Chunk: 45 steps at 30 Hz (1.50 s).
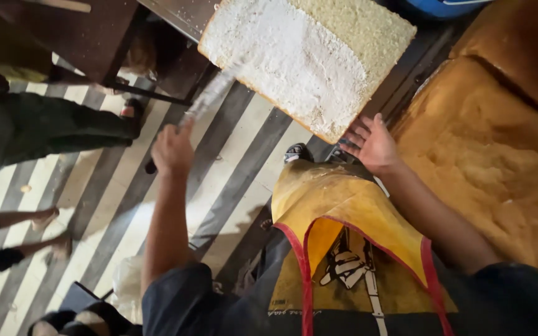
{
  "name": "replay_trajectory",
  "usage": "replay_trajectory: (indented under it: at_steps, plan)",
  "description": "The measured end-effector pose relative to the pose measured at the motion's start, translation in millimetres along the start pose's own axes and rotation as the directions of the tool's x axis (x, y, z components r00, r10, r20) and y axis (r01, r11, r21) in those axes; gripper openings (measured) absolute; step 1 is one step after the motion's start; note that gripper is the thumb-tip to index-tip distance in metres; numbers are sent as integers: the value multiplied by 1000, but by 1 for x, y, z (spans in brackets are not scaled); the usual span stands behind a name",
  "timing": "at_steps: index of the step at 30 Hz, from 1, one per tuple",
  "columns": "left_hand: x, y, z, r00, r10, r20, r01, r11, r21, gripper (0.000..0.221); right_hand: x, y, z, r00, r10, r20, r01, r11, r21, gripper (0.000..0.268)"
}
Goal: Spreading cream onto a cake layer and stacking a second layer on top.
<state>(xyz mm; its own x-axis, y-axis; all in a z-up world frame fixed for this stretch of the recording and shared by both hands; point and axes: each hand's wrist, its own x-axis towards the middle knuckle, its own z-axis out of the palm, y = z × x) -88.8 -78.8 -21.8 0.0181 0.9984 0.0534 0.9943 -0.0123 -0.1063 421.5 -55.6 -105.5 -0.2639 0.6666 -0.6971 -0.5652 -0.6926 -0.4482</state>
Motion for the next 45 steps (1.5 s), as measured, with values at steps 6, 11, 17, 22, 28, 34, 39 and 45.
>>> replay_trajectory:
  at_steps: [6, 11, 17, 22, 28, 34, 39, 45]
  plan:
    - [16, -14, 34, 986, -52, 159, 101, 944, -314, 28, -5, 28, 10, 988, -137, -75, 137, 991, -2, 60]
    - [-14, 78, 13, 941, 245, 232, -24, 735, -678, 38, -17, 48, 30, 961, -244, -129, 250, 968, 30, 70]
    - [-24, 128, -29, 764, 522, 380, -27, 613, -789, 37, -15, 61, 25, 924, -367, -109, 382, 903, 199, 92]
    - [2, 110, -64, 742, 460, 488, 85, 658, -748, 37, -27, 60, 45, 900, -333, -280, 409, 869, 280, 94]
    - [5, 106, -48, 675, 661, 327, -105, 525, -845, 38, -23, 62, 48, 883, -359, -301, 439, 859, 264, 95]
    - [70, 106, -74, 734, 543, 409, 386, 162, -908, 53, -15, 66, 52, 879, -315, -359, 411, 882, 232, 85]
    - [154, 149, -114, 805, 540, 243, 316, -44, -948, 48, -13, 85, 41, 869, -291, -400, 386, 904, 181, 72]
    - [262, 245, -212, 800, 593, 89, -126, 311, -942, 40, -48, 72, 33, 853, -395, -342, 424, 906, 12, 61]
